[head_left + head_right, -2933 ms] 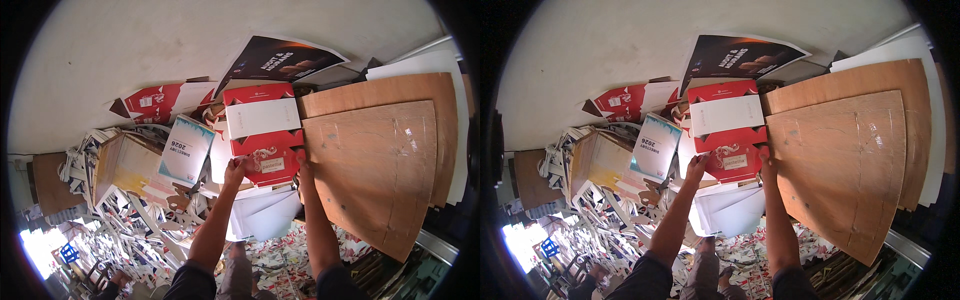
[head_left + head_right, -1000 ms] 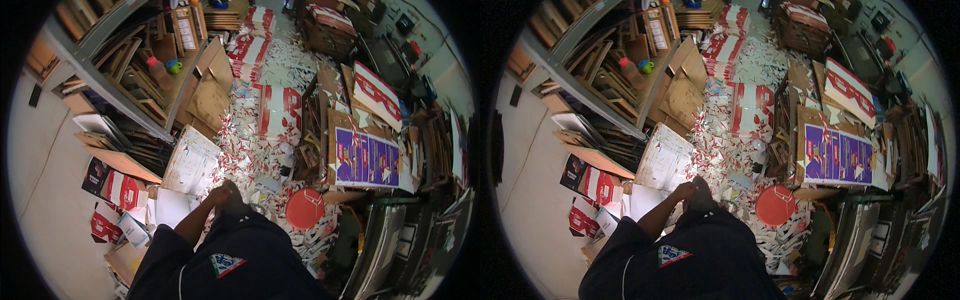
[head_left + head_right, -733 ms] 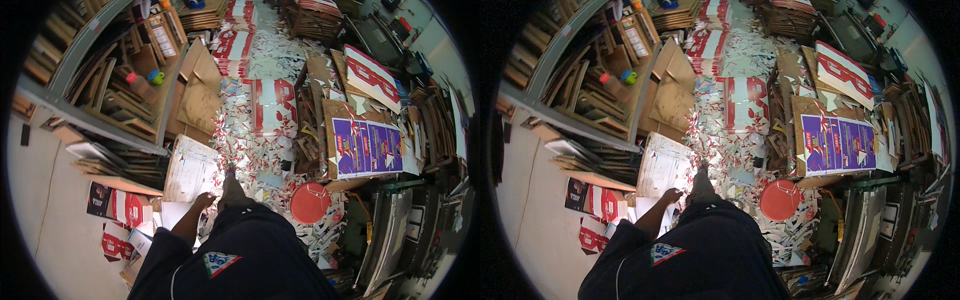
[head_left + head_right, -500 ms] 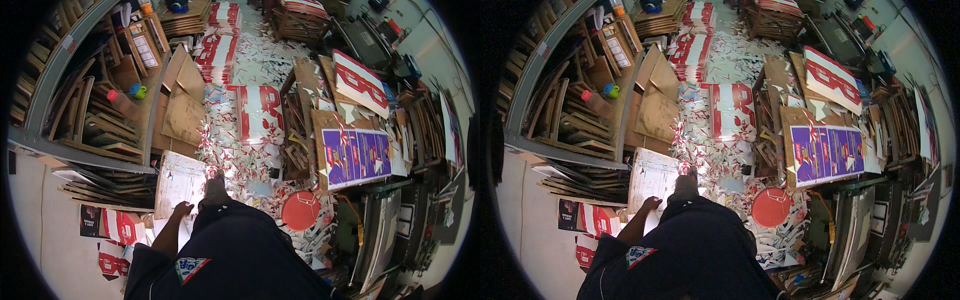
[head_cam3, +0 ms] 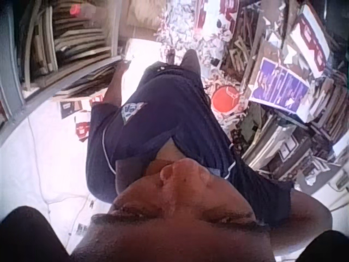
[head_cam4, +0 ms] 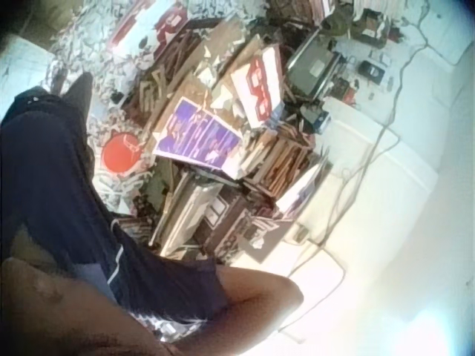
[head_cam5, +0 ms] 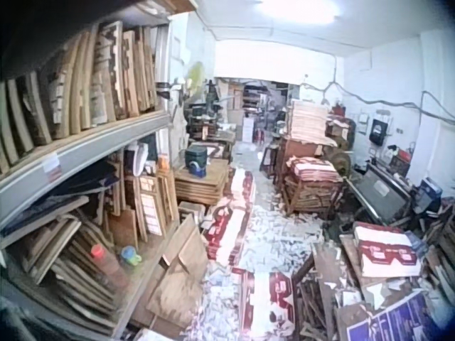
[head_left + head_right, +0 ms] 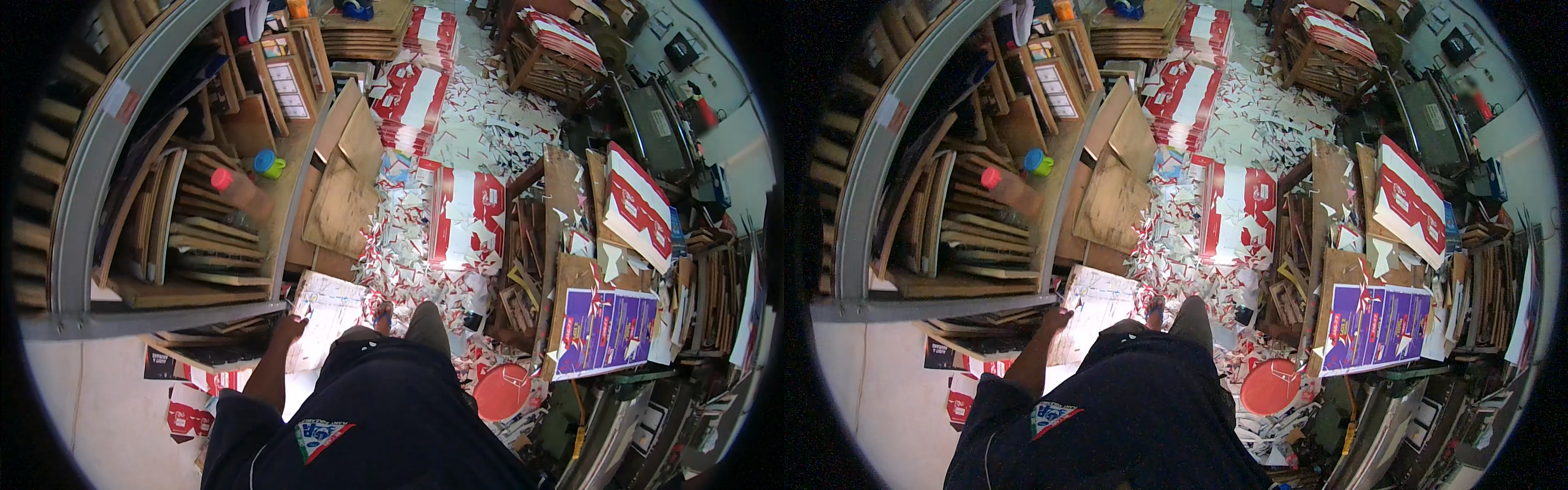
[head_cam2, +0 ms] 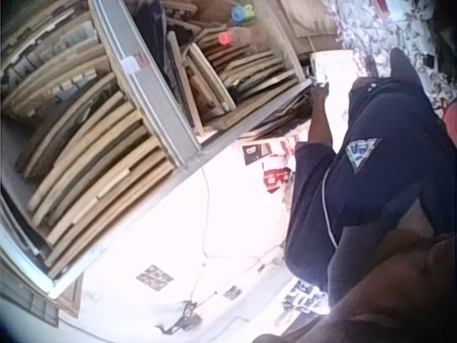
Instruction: The person folds red and white printed cardboard sheets into box shapes by hand. They pick up flat sheets, fold along pre-scored lines, and tuck flaps to form the box structure, then place the finished boxes onto a stack.
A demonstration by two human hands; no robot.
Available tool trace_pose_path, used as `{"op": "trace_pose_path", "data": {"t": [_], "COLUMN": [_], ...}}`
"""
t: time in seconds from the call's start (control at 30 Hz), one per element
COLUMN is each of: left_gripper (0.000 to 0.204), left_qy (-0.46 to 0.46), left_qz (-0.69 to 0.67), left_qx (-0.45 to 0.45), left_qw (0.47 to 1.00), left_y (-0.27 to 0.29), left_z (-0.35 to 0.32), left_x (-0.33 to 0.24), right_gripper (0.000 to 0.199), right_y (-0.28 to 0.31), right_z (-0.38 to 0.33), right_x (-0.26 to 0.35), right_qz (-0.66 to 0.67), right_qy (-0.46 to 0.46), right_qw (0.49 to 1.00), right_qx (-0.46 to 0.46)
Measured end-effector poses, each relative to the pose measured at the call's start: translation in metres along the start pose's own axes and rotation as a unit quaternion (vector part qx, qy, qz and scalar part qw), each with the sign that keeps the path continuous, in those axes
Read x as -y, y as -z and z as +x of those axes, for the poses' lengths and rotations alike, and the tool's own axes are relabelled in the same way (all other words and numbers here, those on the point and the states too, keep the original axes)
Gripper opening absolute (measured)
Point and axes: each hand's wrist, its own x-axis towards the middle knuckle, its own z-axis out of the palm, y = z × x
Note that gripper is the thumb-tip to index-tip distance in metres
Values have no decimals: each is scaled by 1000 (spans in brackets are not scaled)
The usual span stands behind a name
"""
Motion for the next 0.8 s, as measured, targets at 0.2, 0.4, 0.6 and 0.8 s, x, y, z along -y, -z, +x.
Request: {"op": "trace_pose_path", "data": {"t": [0.2, 0.4, 0.6, 0.8], "left_gripper": [67, 68, 44, 54], "left_qy": [-19, -75, -166, -232], "left_qz": [25, 43, -88, -6], "left_qx": [54, 64, -3, 25], "left_qw": [998, 994, 982, 972], "left_y": [5, 43, 90, 141], "left_z": [27, 81, 187, 236], "left_x": [-95, -261, -418, -571], "right_gripper": [41, 43, 44, 45], "right_y": [-60, -95, -124, -175], "right_z": [78, 185, 297, 400], "right_x": [-35, -78, -112, -118], "right_qz": [-1, -15, -41, -70], "right_qy": [-9, 3, 43, 85], "right_qw": [1000, 999, 997, 988], "right_qx": [-5, -35, -58, -106]}}
